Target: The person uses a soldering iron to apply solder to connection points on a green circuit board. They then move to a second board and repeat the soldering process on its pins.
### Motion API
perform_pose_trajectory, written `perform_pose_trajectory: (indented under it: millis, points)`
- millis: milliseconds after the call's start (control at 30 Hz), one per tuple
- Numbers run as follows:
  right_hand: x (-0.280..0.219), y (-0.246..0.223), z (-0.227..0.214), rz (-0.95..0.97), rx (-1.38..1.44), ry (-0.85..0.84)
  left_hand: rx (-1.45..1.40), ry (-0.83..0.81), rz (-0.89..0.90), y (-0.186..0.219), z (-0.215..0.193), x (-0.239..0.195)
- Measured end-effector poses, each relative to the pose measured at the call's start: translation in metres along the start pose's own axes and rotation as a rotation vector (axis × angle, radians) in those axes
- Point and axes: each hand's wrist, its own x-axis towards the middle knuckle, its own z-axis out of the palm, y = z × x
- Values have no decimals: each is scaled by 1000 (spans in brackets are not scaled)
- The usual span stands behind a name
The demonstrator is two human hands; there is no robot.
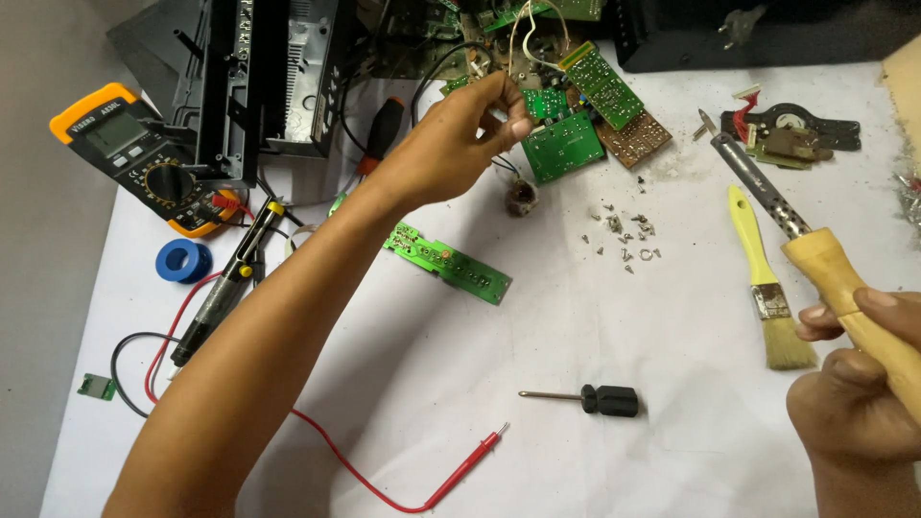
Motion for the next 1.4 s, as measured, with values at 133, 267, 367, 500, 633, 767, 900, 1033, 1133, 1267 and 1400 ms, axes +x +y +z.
perform_pose_trajectory:
  millis: [133,267,367,500,633,767,900,1033,1133,1267,1400]
  points:
    - [1,-1,-2,1,-13,-20,-219,-26,-15,-14,-1,20]
    - [4,-4,1,-22,-23,-8,-57,-88,-88,-17,-1,25]
    - [3,-4,0,-28,-26,-17,38,-123,-74,-28,6,32]
    - [6,-5,0,-34,-20,-35,-164,-133,-133,-31,10,32]
    - [6,-5,1,-10,-4,-35,-377,-173,-130,-37,7,29]
    - [4,-2,3,0,-4,-31,-465,-194,-97,-37,6,25]
    - [6,-3,3,25,14,-46,-376,-212,-87,-40,7,27]
    - [9,-5,5,32,22,-54,-93,-196,-20,-32,8,25]
    - [12,-7,6,7,5,-48,-309,-240,-53,-30,9,25]
    - [13,-5,7,-6,35,-62,-308,-336,-28,-31,8,29]
    - [13,-5,6,15,45,-74,-401,-324,-92,-33,14,30]
